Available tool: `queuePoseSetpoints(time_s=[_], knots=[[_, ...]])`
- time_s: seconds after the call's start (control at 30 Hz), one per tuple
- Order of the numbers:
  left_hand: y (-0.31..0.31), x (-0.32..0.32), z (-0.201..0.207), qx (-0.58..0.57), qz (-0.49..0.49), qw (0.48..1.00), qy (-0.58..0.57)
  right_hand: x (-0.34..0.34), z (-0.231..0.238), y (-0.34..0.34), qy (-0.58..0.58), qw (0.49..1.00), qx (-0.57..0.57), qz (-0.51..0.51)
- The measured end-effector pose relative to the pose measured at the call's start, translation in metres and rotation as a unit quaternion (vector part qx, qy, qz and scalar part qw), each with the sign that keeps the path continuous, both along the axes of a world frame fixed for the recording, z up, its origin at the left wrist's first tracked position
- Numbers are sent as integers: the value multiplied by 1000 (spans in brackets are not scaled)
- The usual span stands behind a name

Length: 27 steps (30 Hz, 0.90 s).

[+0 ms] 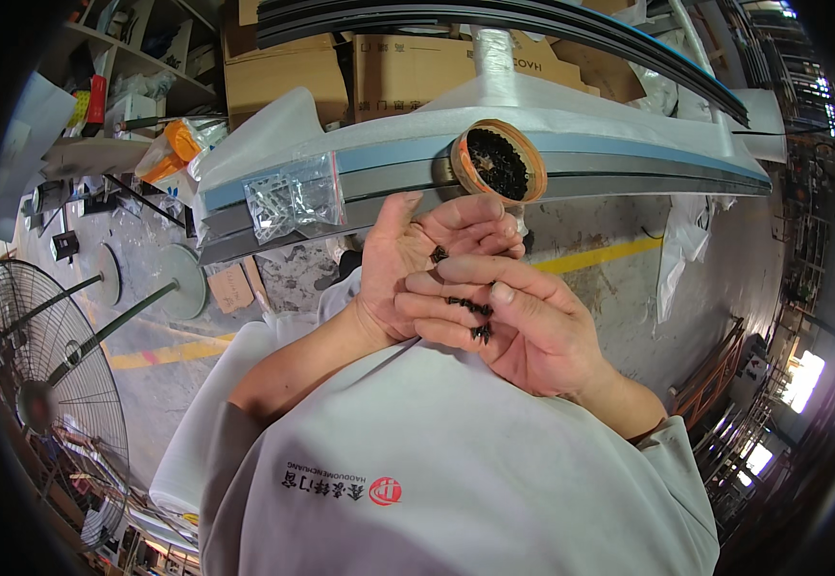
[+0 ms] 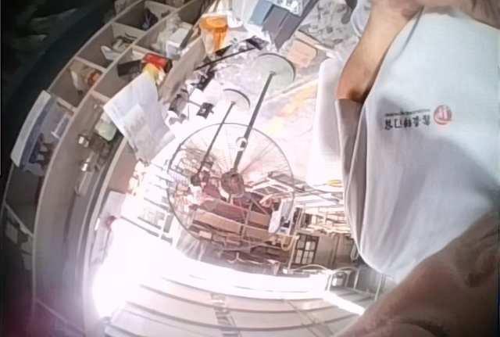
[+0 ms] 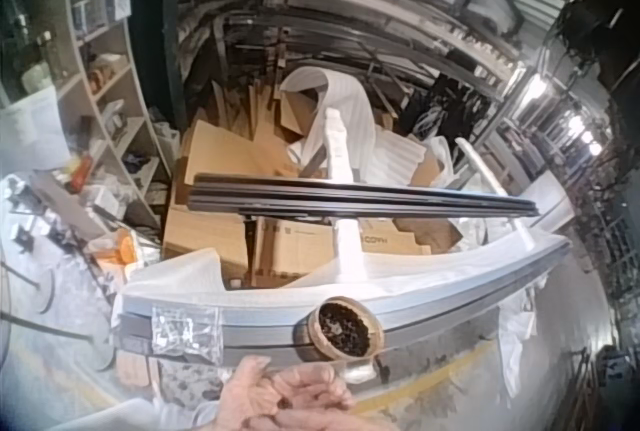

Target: The person picks up small metal components and places them into a plastic bag, then wraps a long metal frame in protective plastic sheeting and secures the wrapping with adhesive tape.

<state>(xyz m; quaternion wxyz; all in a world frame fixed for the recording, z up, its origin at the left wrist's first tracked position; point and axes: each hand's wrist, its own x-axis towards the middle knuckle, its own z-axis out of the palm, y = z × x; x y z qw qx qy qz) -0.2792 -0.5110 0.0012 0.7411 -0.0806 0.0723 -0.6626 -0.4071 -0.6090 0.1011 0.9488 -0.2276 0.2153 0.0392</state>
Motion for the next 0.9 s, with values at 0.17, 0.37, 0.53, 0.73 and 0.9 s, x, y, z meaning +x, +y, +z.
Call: queuePoseSetpoints(time_s=[0.17, 0.37, 0.53, 0.73, 0.9], knots=[[-1, 3, 20, 94, -31, 995, 18, 7, 5, 2, -16, 1000, -20, -18], [-3, -3, 3, -21, -37, 999, 12, 9, 10, 0, -18, 1000, -10, 1], [-1, -2, 23, 91, -65, 994, -21, 6, 5, -3, -36, 999, 0, 19], [-1, -9, 8, 8, -39, 999, -5, 6, 10, -1, 3, 997, -63, 35], [-1, -9, 9, 4, -45, 999, -16, 7, 12, -3, 4, 996, -72, 57]])
